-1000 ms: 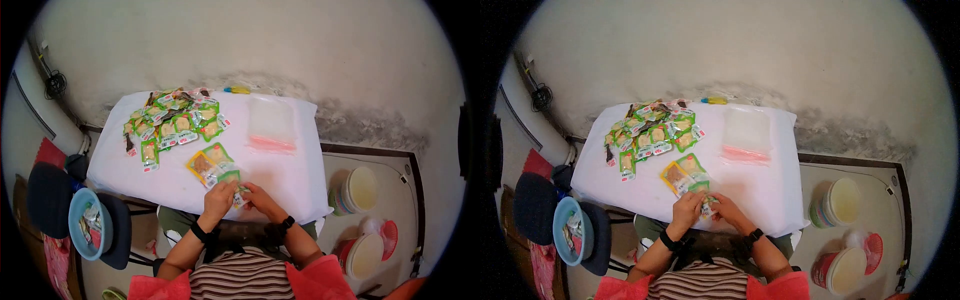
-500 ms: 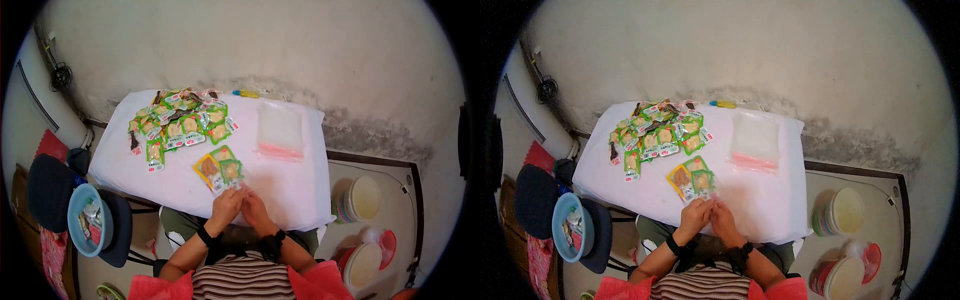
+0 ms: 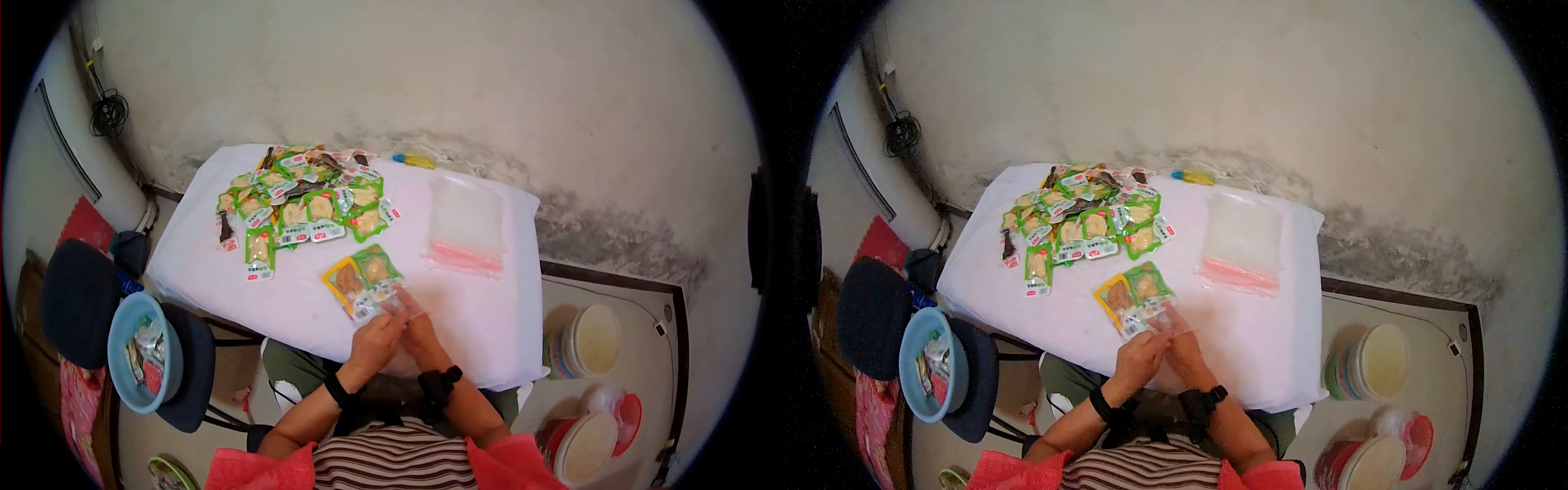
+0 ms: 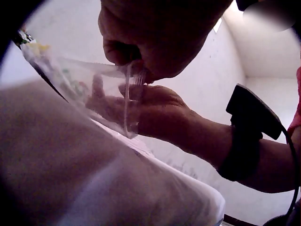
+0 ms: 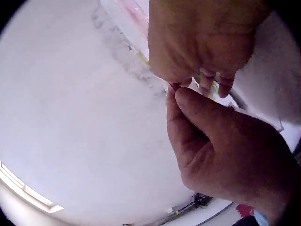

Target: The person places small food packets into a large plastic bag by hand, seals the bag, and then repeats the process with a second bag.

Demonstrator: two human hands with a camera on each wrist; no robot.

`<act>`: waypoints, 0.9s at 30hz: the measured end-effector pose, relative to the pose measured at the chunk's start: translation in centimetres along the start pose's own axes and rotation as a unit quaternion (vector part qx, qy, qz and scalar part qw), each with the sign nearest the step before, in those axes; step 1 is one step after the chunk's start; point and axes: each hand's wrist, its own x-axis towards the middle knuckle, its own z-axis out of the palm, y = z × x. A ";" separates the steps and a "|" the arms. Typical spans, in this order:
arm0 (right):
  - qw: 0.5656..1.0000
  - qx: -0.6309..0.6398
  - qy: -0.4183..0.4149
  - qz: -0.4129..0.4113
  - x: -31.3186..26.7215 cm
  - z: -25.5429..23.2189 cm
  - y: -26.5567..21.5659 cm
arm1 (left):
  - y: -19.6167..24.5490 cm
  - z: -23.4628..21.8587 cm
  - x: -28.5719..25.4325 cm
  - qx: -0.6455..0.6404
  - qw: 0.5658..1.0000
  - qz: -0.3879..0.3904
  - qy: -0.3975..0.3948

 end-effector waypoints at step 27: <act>0.932 -0.361 0.022 0.029 -4.5 -1.9 -2.7 | -5.8 -1.2 1.3 0.165 0.977 -0.020 -0.137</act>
